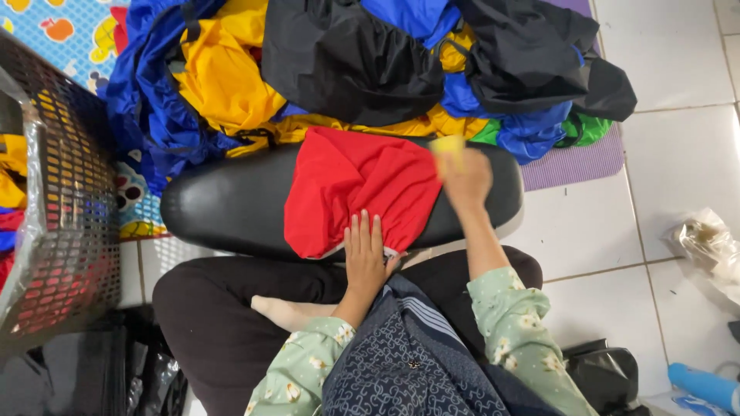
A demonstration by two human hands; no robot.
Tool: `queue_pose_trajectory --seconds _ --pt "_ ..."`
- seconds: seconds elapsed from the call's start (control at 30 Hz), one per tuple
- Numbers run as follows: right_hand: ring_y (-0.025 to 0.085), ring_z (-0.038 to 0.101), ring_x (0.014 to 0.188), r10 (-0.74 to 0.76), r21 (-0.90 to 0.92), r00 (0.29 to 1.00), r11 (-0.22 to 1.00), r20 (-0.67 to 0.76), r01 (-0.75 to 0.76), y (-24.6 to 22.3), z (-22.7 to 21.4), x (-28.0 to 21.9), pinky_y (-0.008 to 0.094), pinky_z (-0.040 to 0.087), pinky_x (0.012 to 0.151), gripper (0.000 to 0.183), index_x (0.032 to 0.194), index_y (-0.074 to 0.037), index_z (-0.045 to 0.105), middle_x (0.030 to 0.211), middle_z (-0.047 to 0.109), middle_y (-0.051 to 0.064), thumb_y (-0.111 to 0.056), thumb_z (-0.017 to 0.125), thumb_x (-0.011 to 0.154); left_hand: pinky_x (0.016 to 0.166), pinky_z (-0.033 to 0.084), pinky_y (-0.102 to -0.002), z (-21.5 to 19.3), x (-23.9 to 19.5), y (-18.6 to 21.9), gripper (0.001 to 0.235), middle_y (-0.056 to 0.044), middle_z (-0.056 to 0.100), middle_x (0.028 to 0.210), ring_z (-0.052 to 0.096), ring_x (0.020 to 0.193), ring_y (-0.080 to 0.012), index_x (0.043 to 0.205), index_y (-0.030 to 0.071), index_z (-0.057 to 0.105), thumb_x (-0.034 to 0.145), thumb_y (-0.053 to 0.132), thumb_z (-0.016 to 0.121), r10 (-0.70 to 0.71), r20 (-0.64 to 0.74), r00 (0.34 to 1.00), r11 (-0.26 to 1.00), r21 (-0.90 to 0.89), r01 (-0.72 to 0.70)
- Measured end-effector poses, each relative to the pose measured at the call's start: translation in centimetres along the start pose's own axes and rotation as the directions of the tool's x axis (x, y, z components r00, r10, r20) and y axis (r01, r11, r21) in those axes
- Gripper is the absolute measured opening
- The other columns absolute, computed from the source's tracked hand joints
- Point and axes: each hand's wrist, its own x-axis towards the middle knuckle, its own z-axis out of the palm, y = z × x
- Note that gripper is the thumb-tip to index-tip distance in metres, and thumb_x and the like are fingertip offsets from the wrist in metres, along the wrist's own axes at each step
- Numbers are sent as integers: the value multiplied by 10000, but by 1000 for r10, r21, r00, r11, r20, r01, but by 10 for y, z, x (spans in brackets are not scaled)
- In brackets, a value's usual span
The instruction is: The person sits on the floor and uses a yellow sponge to wipe a red garment placed on a black cushion. After cleaning, the person folds the garment and places it into a clear plastic bag.
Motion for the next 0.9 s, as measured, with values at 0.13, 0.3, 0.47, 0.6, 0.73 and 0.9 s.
queue_pose_trajectory --seconds 0.13,0.3,0.47,0.6,0.73,0.9 --pt "297 573 646 275 329 954 918 -121 -223 -20 -65 19 359 456 613 402 815 -103 518 701 483 51 -342 585 1131 1218 276 -553 -7 4 -8 789 -201 496 1552 428 1451 -428 1471 39 545 750 220 808 -86 -55 995 957 -281 67" --pt "232 530 583 155 556 961 831 -230 -1 -79 -96 -14 301 464 599 361 875 -102 594 703 501 1 -438 561 1001 900 549 -392 13 -38 -30 490 -204 671 1187 685 1063 -359 1354 1 616 914 161 760 -721 -273 637 634 -632 446" --pt "185 460 561 -321 475 871 740 -373 476 -198 -144 -6 320 410 575 397 721 -176 439 690 462 -39 -411 448 1041 932 547 -438 -57 6 -43 660 -167 536 1242 623 1097 -299 1526 92 436 940 42 736 -844 -171 509 438 -768 467" --pt "166 613 770 -493 584 755 485 -432 651 -237 -121 -84 362 490 770 402 763 -288 632 924 739 -61 -458 442 1074 1105 444 -427 -60 5 -52 656 -165 492 1409 540 1311 -300 1546 104 478 956 252 724 -779 -373 504 625 -525 577" --pt "295 580 591 -605 685 706 690 367 234 -235 -91 -26 467 461 560 361 703 -204 515 570 561 31 -527 501 864 1257 124 -521 -60 -13 -67 712 -214 236 1563 199 1511 -378 1623 139 320 1009 238 667 -831 -238 503 540 -567 623" --pt "340 622 1091 -30 377 990 923 -136 80 -138 -25 5 468 482 956 313 1021 0 661 1104 633 121 -311 677 994 1181 305 -541 -72 -11 -77 662 -266 396 1507 413 1417 -445 1578 -6 379 942 -45 557 -749 -251 613 649 -465 602"
